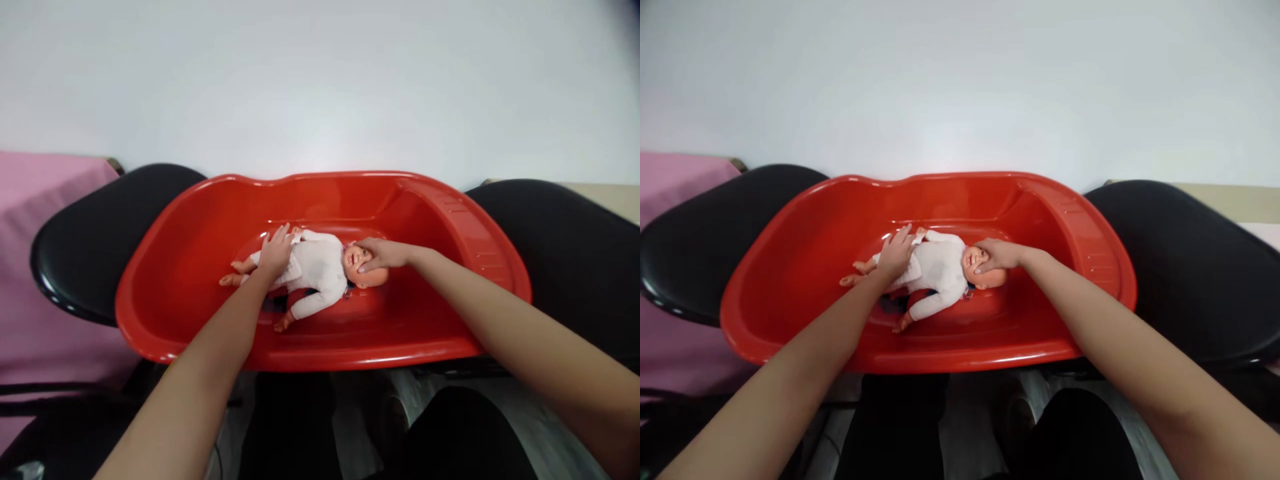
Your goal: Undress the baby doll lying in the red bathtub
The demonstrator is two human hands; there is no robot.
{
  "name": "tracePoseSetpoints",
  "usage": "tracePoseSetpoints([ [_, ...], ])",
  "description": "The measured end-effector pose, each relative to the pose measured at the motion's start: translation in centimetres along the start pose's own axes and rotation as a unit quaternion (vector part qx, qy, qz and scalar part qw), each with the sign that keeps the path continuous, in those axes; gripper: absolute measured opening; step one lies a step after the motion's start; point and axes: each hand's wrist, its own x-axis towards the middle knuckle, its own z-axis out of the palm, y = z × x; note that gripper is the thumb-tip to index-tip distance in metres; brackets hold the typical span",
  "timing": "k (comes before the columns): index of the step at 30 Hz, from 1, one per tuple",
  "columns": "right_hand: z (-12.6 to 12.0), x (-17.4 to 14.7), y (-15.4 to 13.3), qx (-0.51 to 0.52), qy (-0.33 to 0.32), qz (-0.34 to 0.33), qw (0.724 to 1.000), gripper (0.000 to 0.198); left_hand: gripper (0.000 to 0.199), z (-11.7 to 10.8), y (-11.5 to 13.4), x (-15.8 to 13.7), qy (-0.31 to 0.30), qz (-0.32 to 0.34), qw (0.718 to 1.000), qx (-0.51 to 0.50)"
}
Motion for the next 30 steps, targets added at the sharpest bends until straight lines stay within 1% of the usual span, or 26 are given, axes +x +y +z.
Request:
tracePoseSetpoints([
  [2,0.1,0.0,-0.6,0.011,0.005,0.006,1.000,0.066,0.048,-2.3,1.1,0.1,0.028,0.078,0.996,0.035],
  [3,0.0,0.1,-1.1,0.021,0.024,0.011,0.999,0.066,0.047,-3.6,1.9,0.1,0.047,0.115,0.991,0.051],
  [5,-0.5,0.0,-2.6,0.064,0.103,0.030,0.992,0.064,0.044,-6.0,3.7,-0.5,0.086,0.190,0.975,0.077],
  [6,-0.8,-0.1,-3.6,0.102,0.150,0.035,0.983,0.063,0.044,-7.2,4.7,-0.9,0.100,0.227,0.965,0.085],
  [8,-1.5,-0.5,-5.9,0.193,0.231,0.024,0.954,0.056,0.047,-9.0,6.5,-1.9,0.123,0.281,0.947,0.098],
  [9,-1.7,-0.8,-7.2,0.237,0.253,0.008,0.938,0.051,0.048,-9.6,7.2,-2.4,0.132,0.298,0.940,0.104],
  [11,-1.7,-1.4,-9.3,0.313,0.268,-0.026,0.911,0.048,0.049,-10.3,8.1,-3.3,0.151,0.315,0.929,0.118],
  [14,-0.6,-2.1,-11.0,0.398,0.262,-0.041,0.878,0.053,0.048,-9.9,8.4,-4.2,0.169,0.322,0.920,0.143],
  [16,0.5,-2.3,-11.1,0.433,0.237,-0.036,0.869,0.053,0.047,-9.3,8.2,-4.6,0.162,0.328,0.917,0.157],
  [17,0.9,-2.3,-11.0,0.436,0.215,-0.034,0.873,0.052,0.046,-9.0,8.0,-4.8,0.155,0.332,0.916,0.162],
  [19,1.4,-2.3,-10.8,0.415,0.171,-0.037,0.893,0.050,0.044,-8.7,7.9,-5.0,0.142,0.337,0.915,0.169],
  [22,1.6,-2.3,-10.7,0.377,0.143,-0.041,0.914,0.051,0.041,-8.6,8.0,-5.1,0.140,0.332,0.917,0.170],
  [27,1.5,-2.3,-11.0,0.385,0.145,-0.038,0.911,0.052,0.042,-8.8,8.2,-5.0,0.145,0.318,0.923,0.160],
  [30,1.4,-2.3,-10.7,0.418,0.132,-0.024,0.899,0.046,0.045,-8.8,8.3,-5.0,0.133,0.314,0.928,0.151],
])
